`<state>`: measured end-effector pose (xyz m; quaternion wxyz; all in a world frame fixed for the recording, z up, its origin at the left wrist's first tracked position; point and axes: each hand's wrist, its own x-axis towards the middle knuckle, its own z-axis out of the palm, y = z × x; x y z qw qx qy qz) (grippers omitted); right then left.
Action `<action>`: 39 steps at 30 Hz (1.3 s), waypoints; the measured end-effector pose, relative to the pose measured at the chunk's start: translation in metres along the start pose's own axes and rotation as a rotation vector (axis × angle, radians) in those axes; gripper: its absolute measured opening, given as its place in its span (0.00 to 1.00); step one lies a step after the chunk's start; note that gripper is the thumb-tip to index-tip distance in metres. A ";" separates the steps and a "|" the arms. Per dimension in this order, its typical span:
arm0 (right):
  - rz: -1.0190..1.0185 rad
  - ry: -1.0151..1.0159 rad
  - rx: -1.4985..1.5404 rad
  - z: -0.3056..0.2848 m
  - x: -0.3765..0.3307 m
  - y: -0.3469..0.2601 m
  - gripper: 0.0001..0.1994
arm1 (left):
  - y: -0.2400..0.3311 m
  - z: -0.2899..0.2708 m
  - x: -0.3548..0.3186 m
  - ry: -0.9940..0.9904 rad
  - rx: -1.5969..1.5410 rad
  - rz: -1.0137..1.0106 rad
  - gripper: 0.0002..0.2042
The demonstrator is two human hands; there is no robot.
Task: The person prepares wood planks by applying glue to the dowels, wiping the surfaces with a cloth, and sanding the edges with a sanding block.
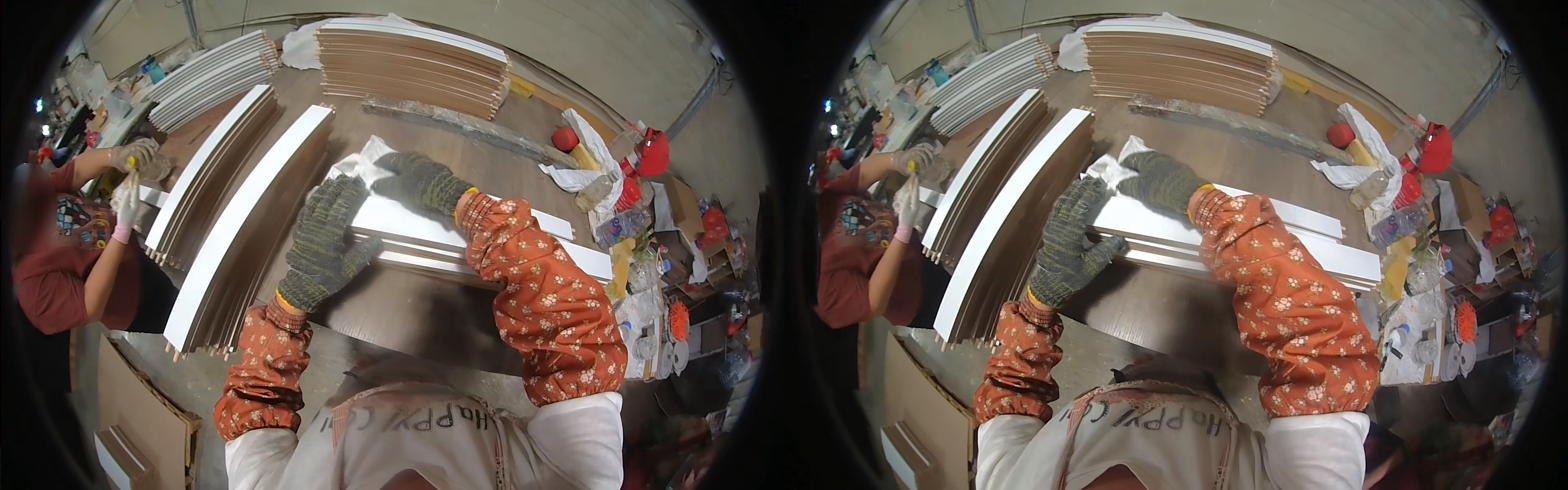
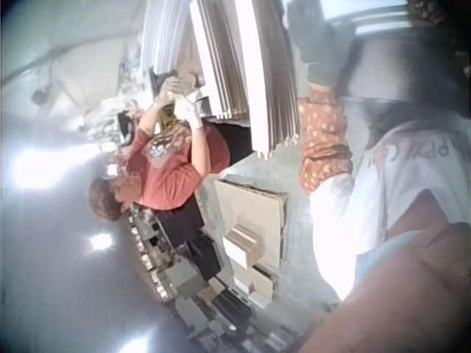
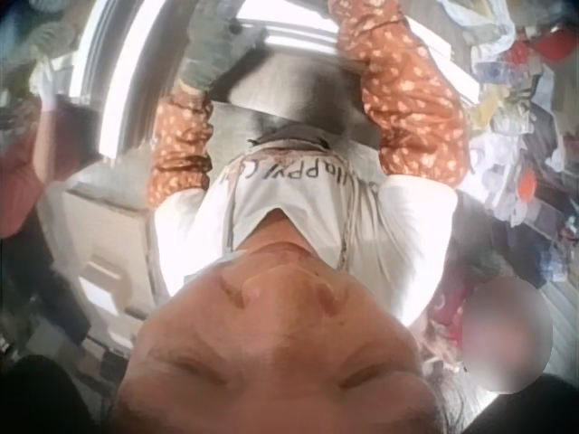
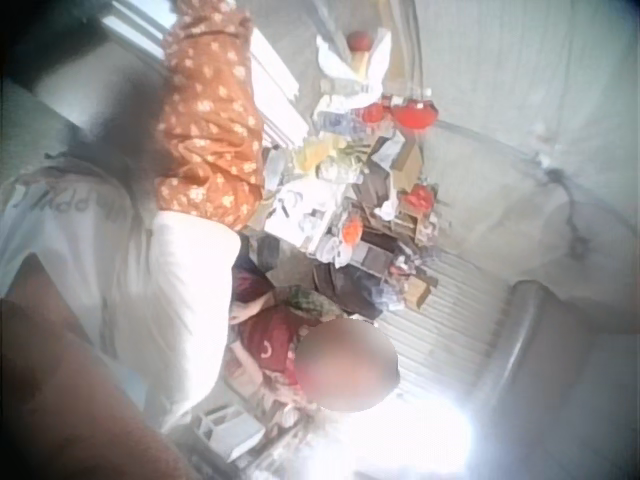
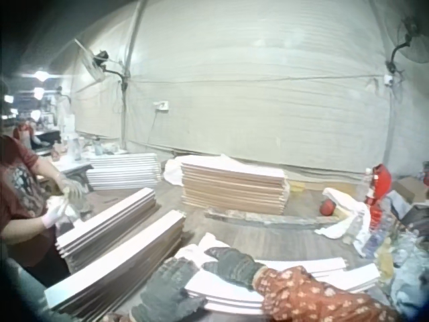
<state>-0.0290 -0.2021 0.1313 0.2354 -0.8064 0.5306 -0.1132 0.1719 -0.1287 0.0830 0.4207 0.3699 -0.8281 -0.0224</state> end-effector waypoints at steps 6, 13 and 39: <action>0.198 0.483 0.124 -0.084 -0.035 0.022 0.20 | -0.014 -0.005 -0.001 -0.097 -0.019 -0.021 0.34; -0.203 1.071 -1.061 -0.017 -0.108 0.002 0.16 | 0.028 -0.005 0.020 -0.189 0.211 0.121 0.34; -0.361 1.027 -0.075 -0.071 -0.217 0.054 0.17 | 0.141 0.077 0.076 -0.164 -0.852 0.060 0.38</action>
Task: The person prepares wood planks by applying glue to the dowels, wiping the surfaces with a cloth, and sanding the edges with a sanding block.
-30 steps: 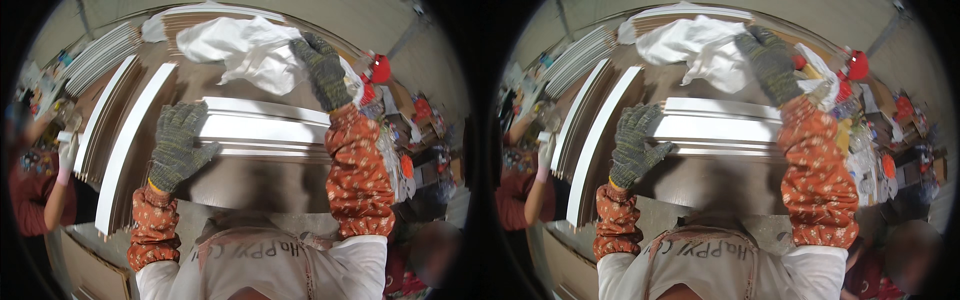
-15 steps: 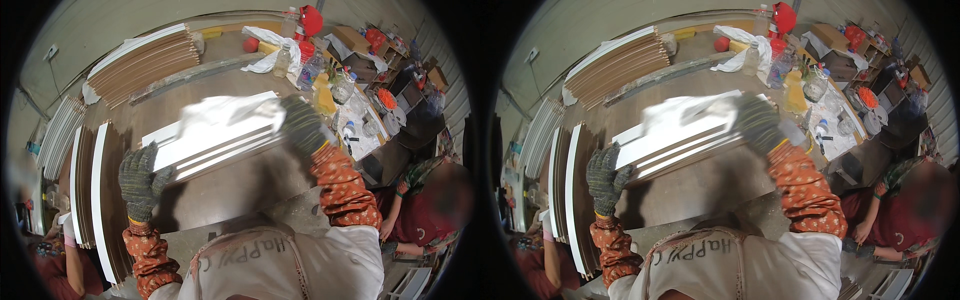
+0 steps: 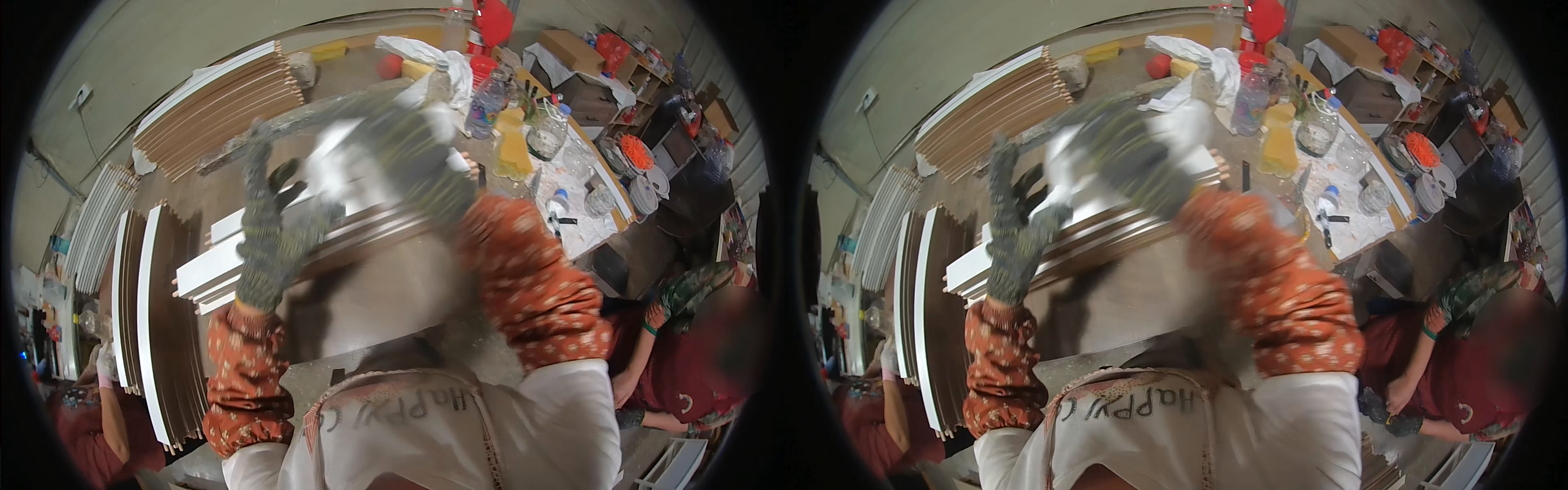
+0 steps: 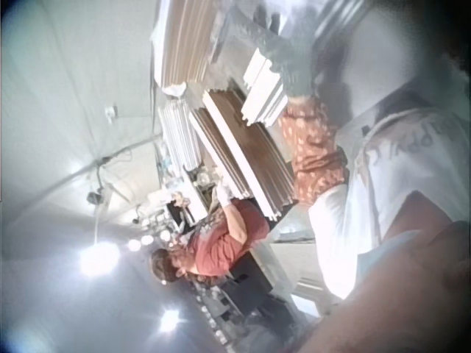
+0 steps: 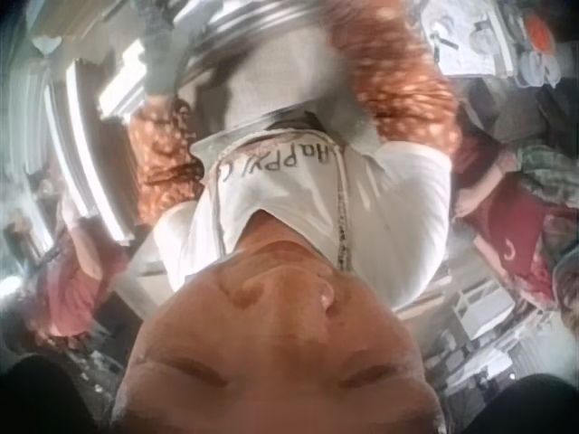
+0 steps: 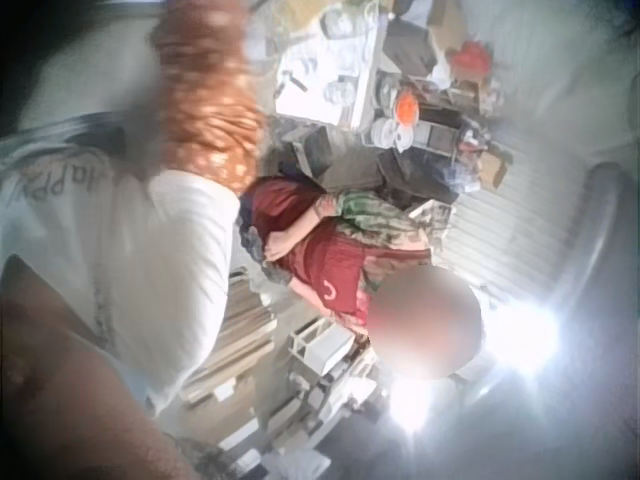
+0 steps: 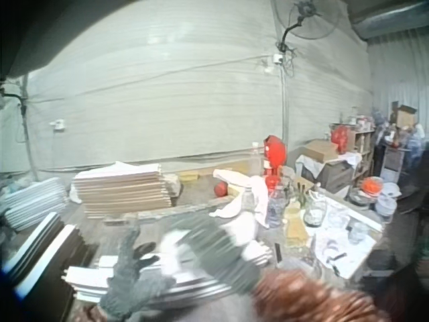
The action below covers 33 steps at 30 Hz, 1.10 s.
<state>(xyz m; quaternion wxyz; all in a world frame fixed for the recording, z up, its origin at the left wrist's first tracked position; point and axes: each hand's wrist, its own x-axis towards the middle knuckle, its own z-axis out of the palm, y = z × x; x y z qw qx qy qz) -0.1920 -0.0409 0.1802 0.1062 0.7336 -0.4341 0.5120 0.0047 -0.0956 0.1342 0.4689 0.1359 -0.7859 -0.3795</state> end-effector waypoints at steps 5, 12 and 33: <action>-0.021 0.127 -0.208 -0.033 -0.045 -0.025 0.19 | -0.031 -0.011 0.041 0.099 0.282 -0.251 0.18; 0.801 -0.549 -0.804 -0.114 -0.169 0.059 0.30 | -0.043 -0.084 0.077 -0.213 1.019 -0.342 0.46; 0.411 -0.359 -0.889 -0.053 -0.096 0.030 0.25 | -0.015 -0.001 0.004 -0.553 1.234 0.074 0.35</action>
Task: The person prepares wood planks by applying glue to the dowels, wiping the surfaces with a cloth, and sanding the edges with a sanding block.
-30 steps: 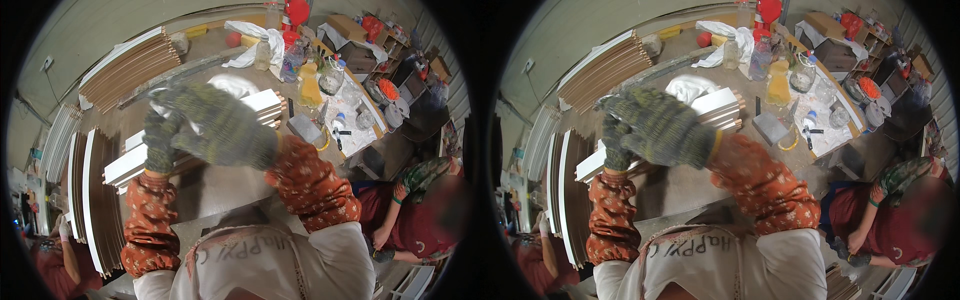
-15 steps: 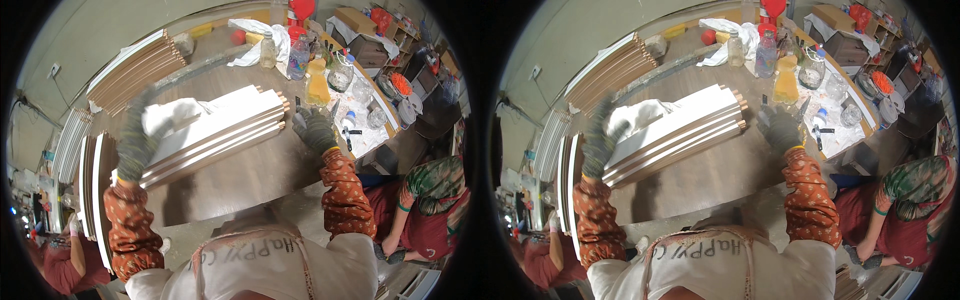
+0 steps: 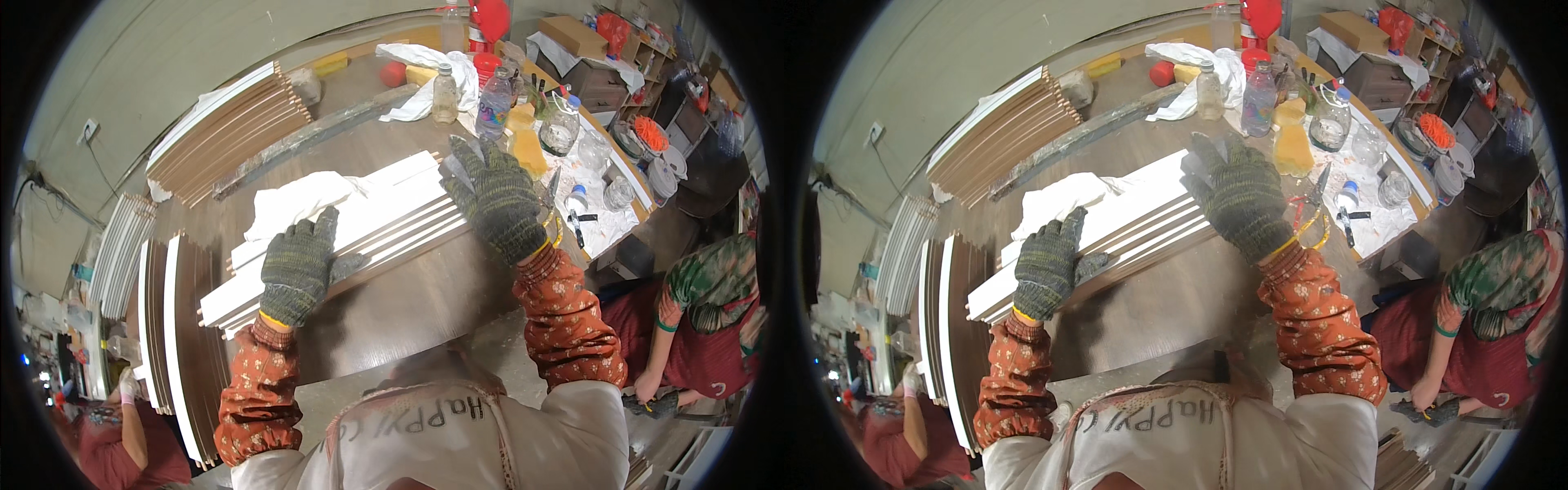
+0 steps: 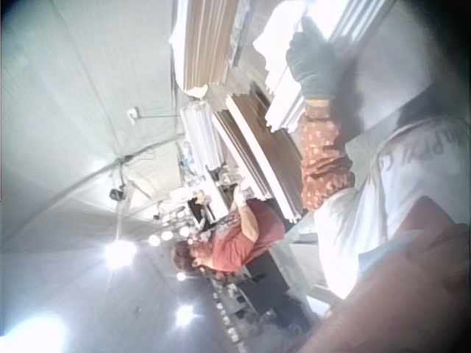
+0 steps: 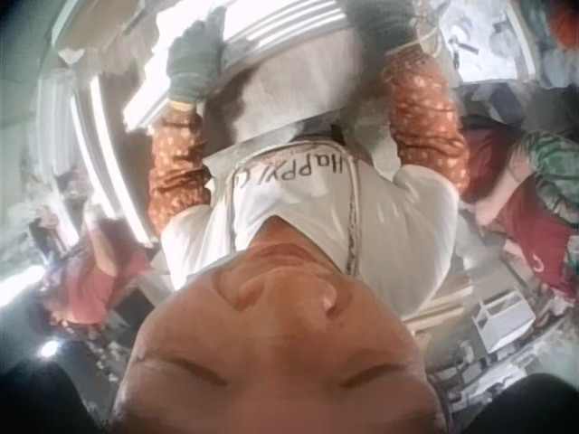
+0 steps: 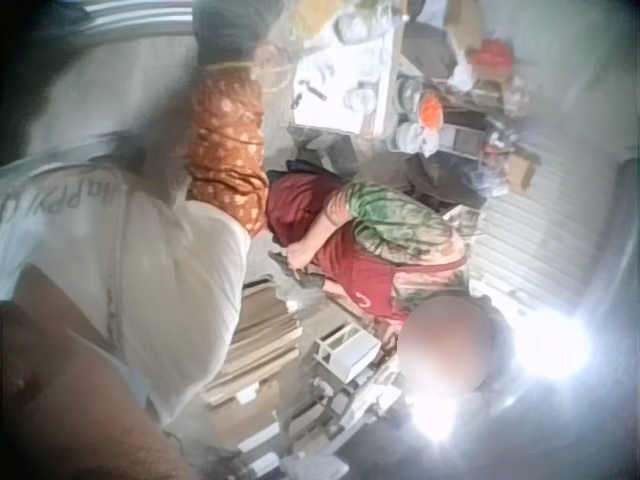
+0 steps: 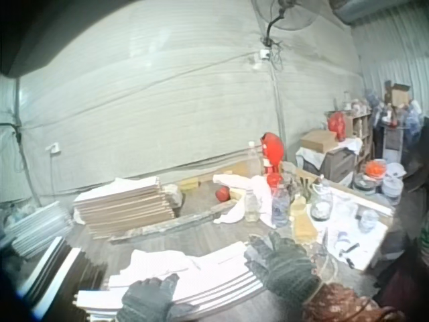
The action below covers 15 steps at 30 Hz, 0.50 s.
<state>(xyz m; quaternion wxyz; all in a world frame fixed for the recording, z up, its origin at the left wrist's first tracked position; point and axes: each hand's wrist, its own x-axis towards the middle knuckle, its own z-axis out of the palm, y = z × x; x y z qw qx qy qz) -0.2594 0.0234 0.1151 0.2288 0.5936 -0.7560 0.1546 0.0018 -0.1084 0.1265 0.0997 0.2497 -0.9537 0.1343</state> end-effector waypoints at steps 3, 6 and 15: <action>0.018 0.107 0.139 0.002 0.006 -0.050 0.25 | -0.004 0.009 0.002 0.061 -0.044 0.035 0.36; -0.087 0.057 0.173 -0.004 0.011 -0.089 0.21 | -0.007 0.008 -0.003 0.058 -0.054 0.047 0.34; -0.119 0.191 0.094 -0.002 0.020 -0.107 0.16 | 0.000 0.008 -0.001 0.088 -0.077 0.047 0.35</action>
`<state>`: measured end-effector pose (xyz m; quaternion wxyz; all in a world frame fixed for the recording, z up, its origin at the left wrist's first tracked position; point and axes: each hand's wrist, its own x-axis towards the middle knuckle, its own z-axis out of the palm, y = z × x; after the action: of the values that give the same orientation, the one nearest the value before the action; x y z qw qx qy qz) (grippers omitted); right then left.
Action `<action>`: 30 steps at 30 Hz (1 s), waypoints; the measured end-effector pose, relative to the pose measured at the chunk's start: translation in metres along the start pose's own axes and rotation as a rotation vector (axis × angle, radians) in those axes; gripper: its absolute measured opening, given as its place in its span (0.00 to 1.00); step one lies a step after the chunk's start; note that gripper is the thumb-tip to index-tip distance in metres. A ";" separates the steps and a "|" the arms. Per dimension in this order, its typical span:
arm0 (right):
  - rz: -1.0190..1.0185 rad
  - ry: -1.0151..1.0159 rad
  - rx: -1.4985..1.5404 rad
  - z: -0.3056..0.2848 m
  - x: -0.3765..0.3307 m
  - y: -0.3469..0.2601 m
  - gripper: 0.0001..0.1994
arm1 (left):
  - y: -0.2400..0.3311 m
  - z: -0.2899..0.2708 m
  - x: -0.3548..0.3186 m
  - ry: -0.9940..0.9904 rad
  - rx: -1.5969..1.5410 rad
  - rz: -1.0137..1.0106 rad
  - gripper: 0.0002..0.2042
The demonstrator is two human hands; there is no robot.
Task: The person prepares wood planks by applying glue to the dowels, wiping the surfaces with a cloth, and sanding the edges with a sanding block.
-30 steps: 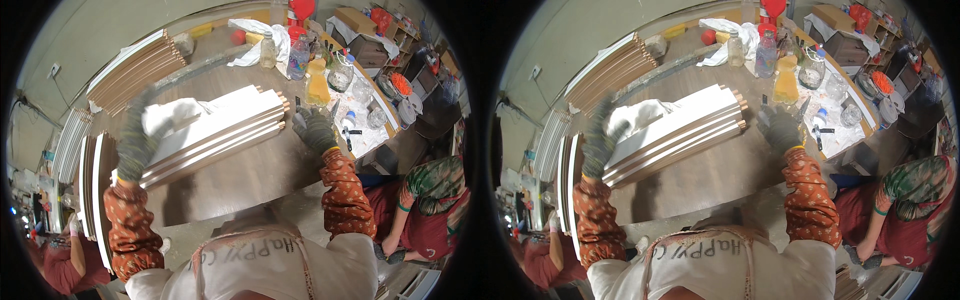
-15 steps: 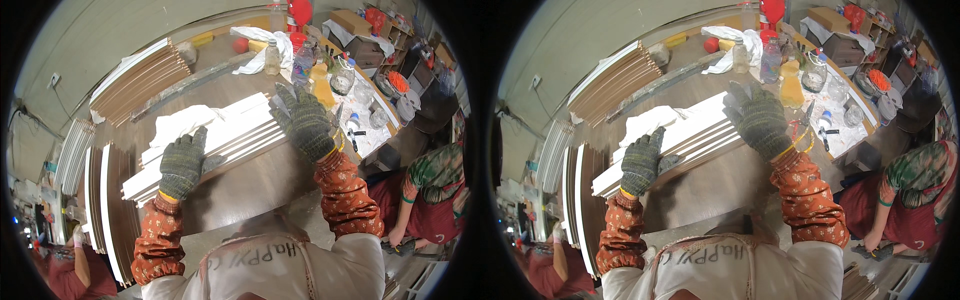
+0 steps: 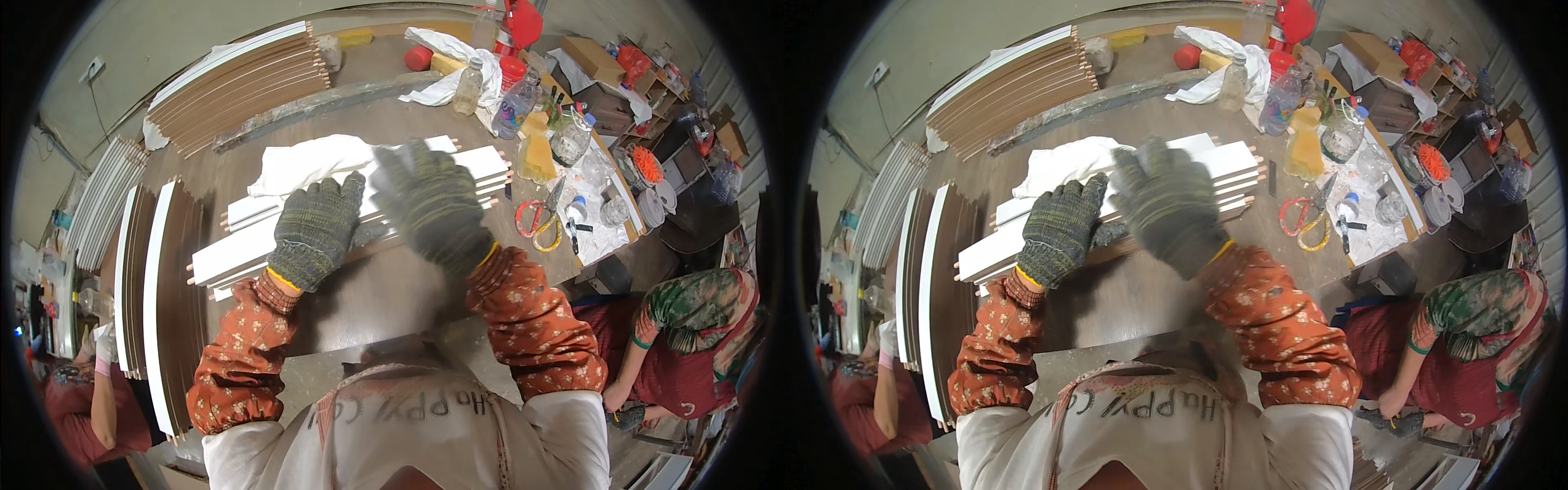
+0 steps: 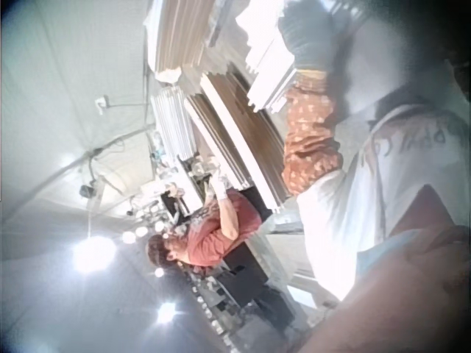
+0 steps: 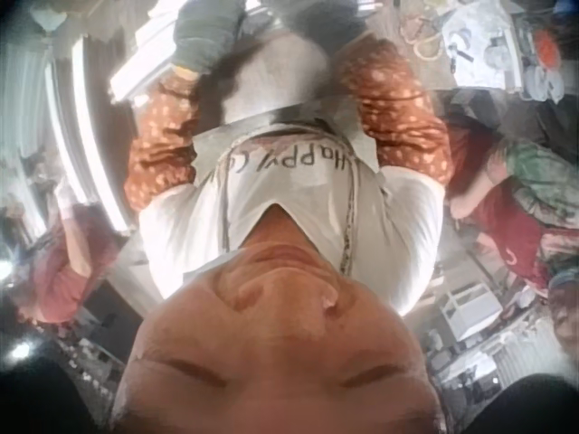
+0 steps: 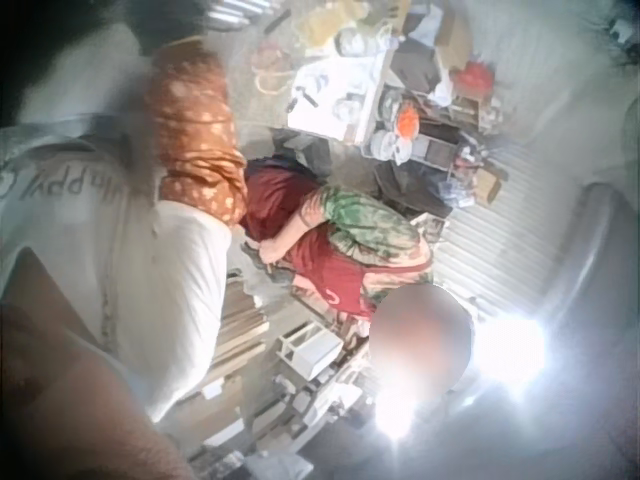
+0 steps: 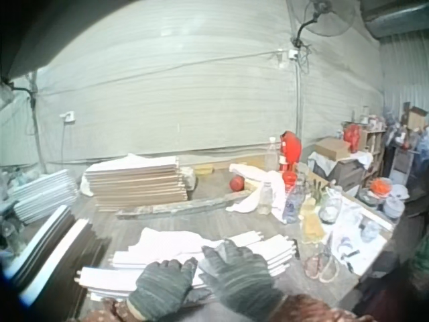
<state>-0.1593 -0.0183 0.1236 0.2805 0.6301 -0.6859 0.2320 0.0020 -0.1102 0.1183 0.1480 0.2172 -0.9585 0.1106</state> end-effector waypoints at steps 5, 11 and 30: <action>0.028 -0.126 -0.223 -0.005 -0.015 0.093 0.13 | -0.008 0.003 -0.006 0.113 0.039 0.061 0.27; 0.099 -0.220 0.025 0.009 0.003 -0.001 0.17 | -0.011 0.016 -0.007 0.109 0.057 0.042 0.28; 0.091 -0.106 -0.425 -0.019 -0.093 0.151 0.25 | -0.007 0.000 0.002 -0.042 0.023 -0.038 0.36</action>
<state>-0.3035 0.0777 0.0806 0.3596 0.5367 -0.7608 0.0611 0.0036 -0.1171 0.1202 0.1276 0.2394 -0.9557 0.1140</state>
